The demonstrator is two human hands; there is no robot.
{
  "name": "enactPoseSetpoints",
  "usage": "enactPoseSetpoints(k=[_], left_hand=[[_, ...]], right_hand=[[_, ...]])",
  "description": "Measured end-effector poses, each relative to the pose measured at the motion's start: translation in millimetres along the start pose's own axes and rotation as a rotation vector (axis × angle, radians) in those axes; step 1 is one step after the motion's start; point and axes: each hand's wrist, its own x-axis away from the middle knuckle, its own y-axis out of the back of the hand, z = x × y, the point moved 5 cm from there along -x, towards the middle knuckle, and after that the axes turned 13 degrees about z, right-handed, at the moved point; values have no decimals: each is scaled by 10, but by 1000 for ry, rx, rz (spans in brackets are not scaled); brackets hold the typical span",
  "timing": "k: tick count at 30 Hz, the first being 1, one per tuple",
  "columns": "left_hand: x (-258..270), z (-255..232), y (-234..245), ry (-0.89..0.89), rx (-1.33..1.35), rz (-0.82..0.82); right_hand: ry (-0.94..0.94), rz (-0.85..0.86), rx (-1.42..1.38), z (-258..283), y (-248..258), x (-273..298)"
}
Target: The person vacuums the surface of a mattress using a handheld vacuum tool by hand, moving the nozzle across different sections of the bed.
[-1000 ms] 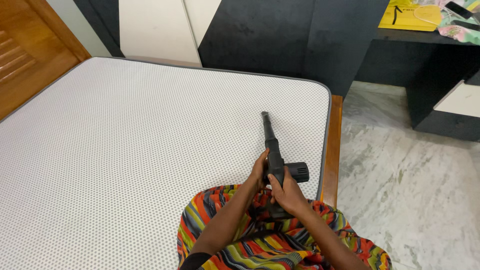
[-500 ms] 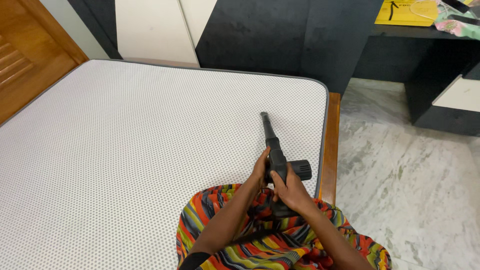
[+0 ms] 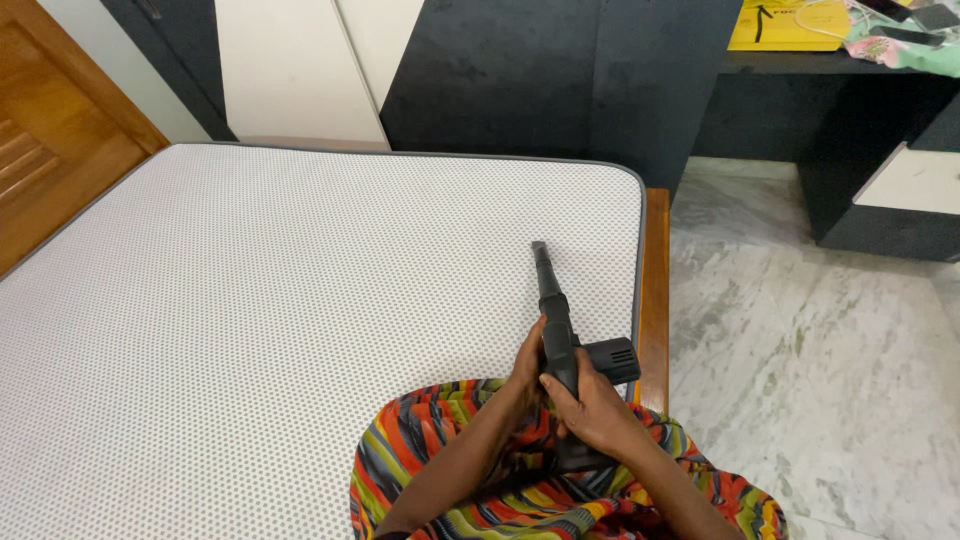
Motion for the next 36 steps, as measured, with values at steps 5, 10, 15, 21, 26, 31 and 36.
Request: enactPoseSetpoints(k=[5,10,15,21,26,31,36], left_hand=[[-206,-317,12,104,-91,-31],[-62,-231,-126,30,-51,-51],[58,19,-141,-71,156,26],[-221,-82,121,32,42,-46],[-311,-187,77,122,-81,-70],[-80,-21,-104,43,-45,-91],[-104,78,-10,12,29,-35]], right_hand=[[14,-116,-41,-146,75,-379],[-23,-101,3,-25,106,-112],[-20,84,-78,90,38,142],[26,-118,-116,-59,41,-180],[31,-201,-159,-160,109,-272],[-3,-60,-122,-59,164,66],[20,-22,-117,-107,99,27]])
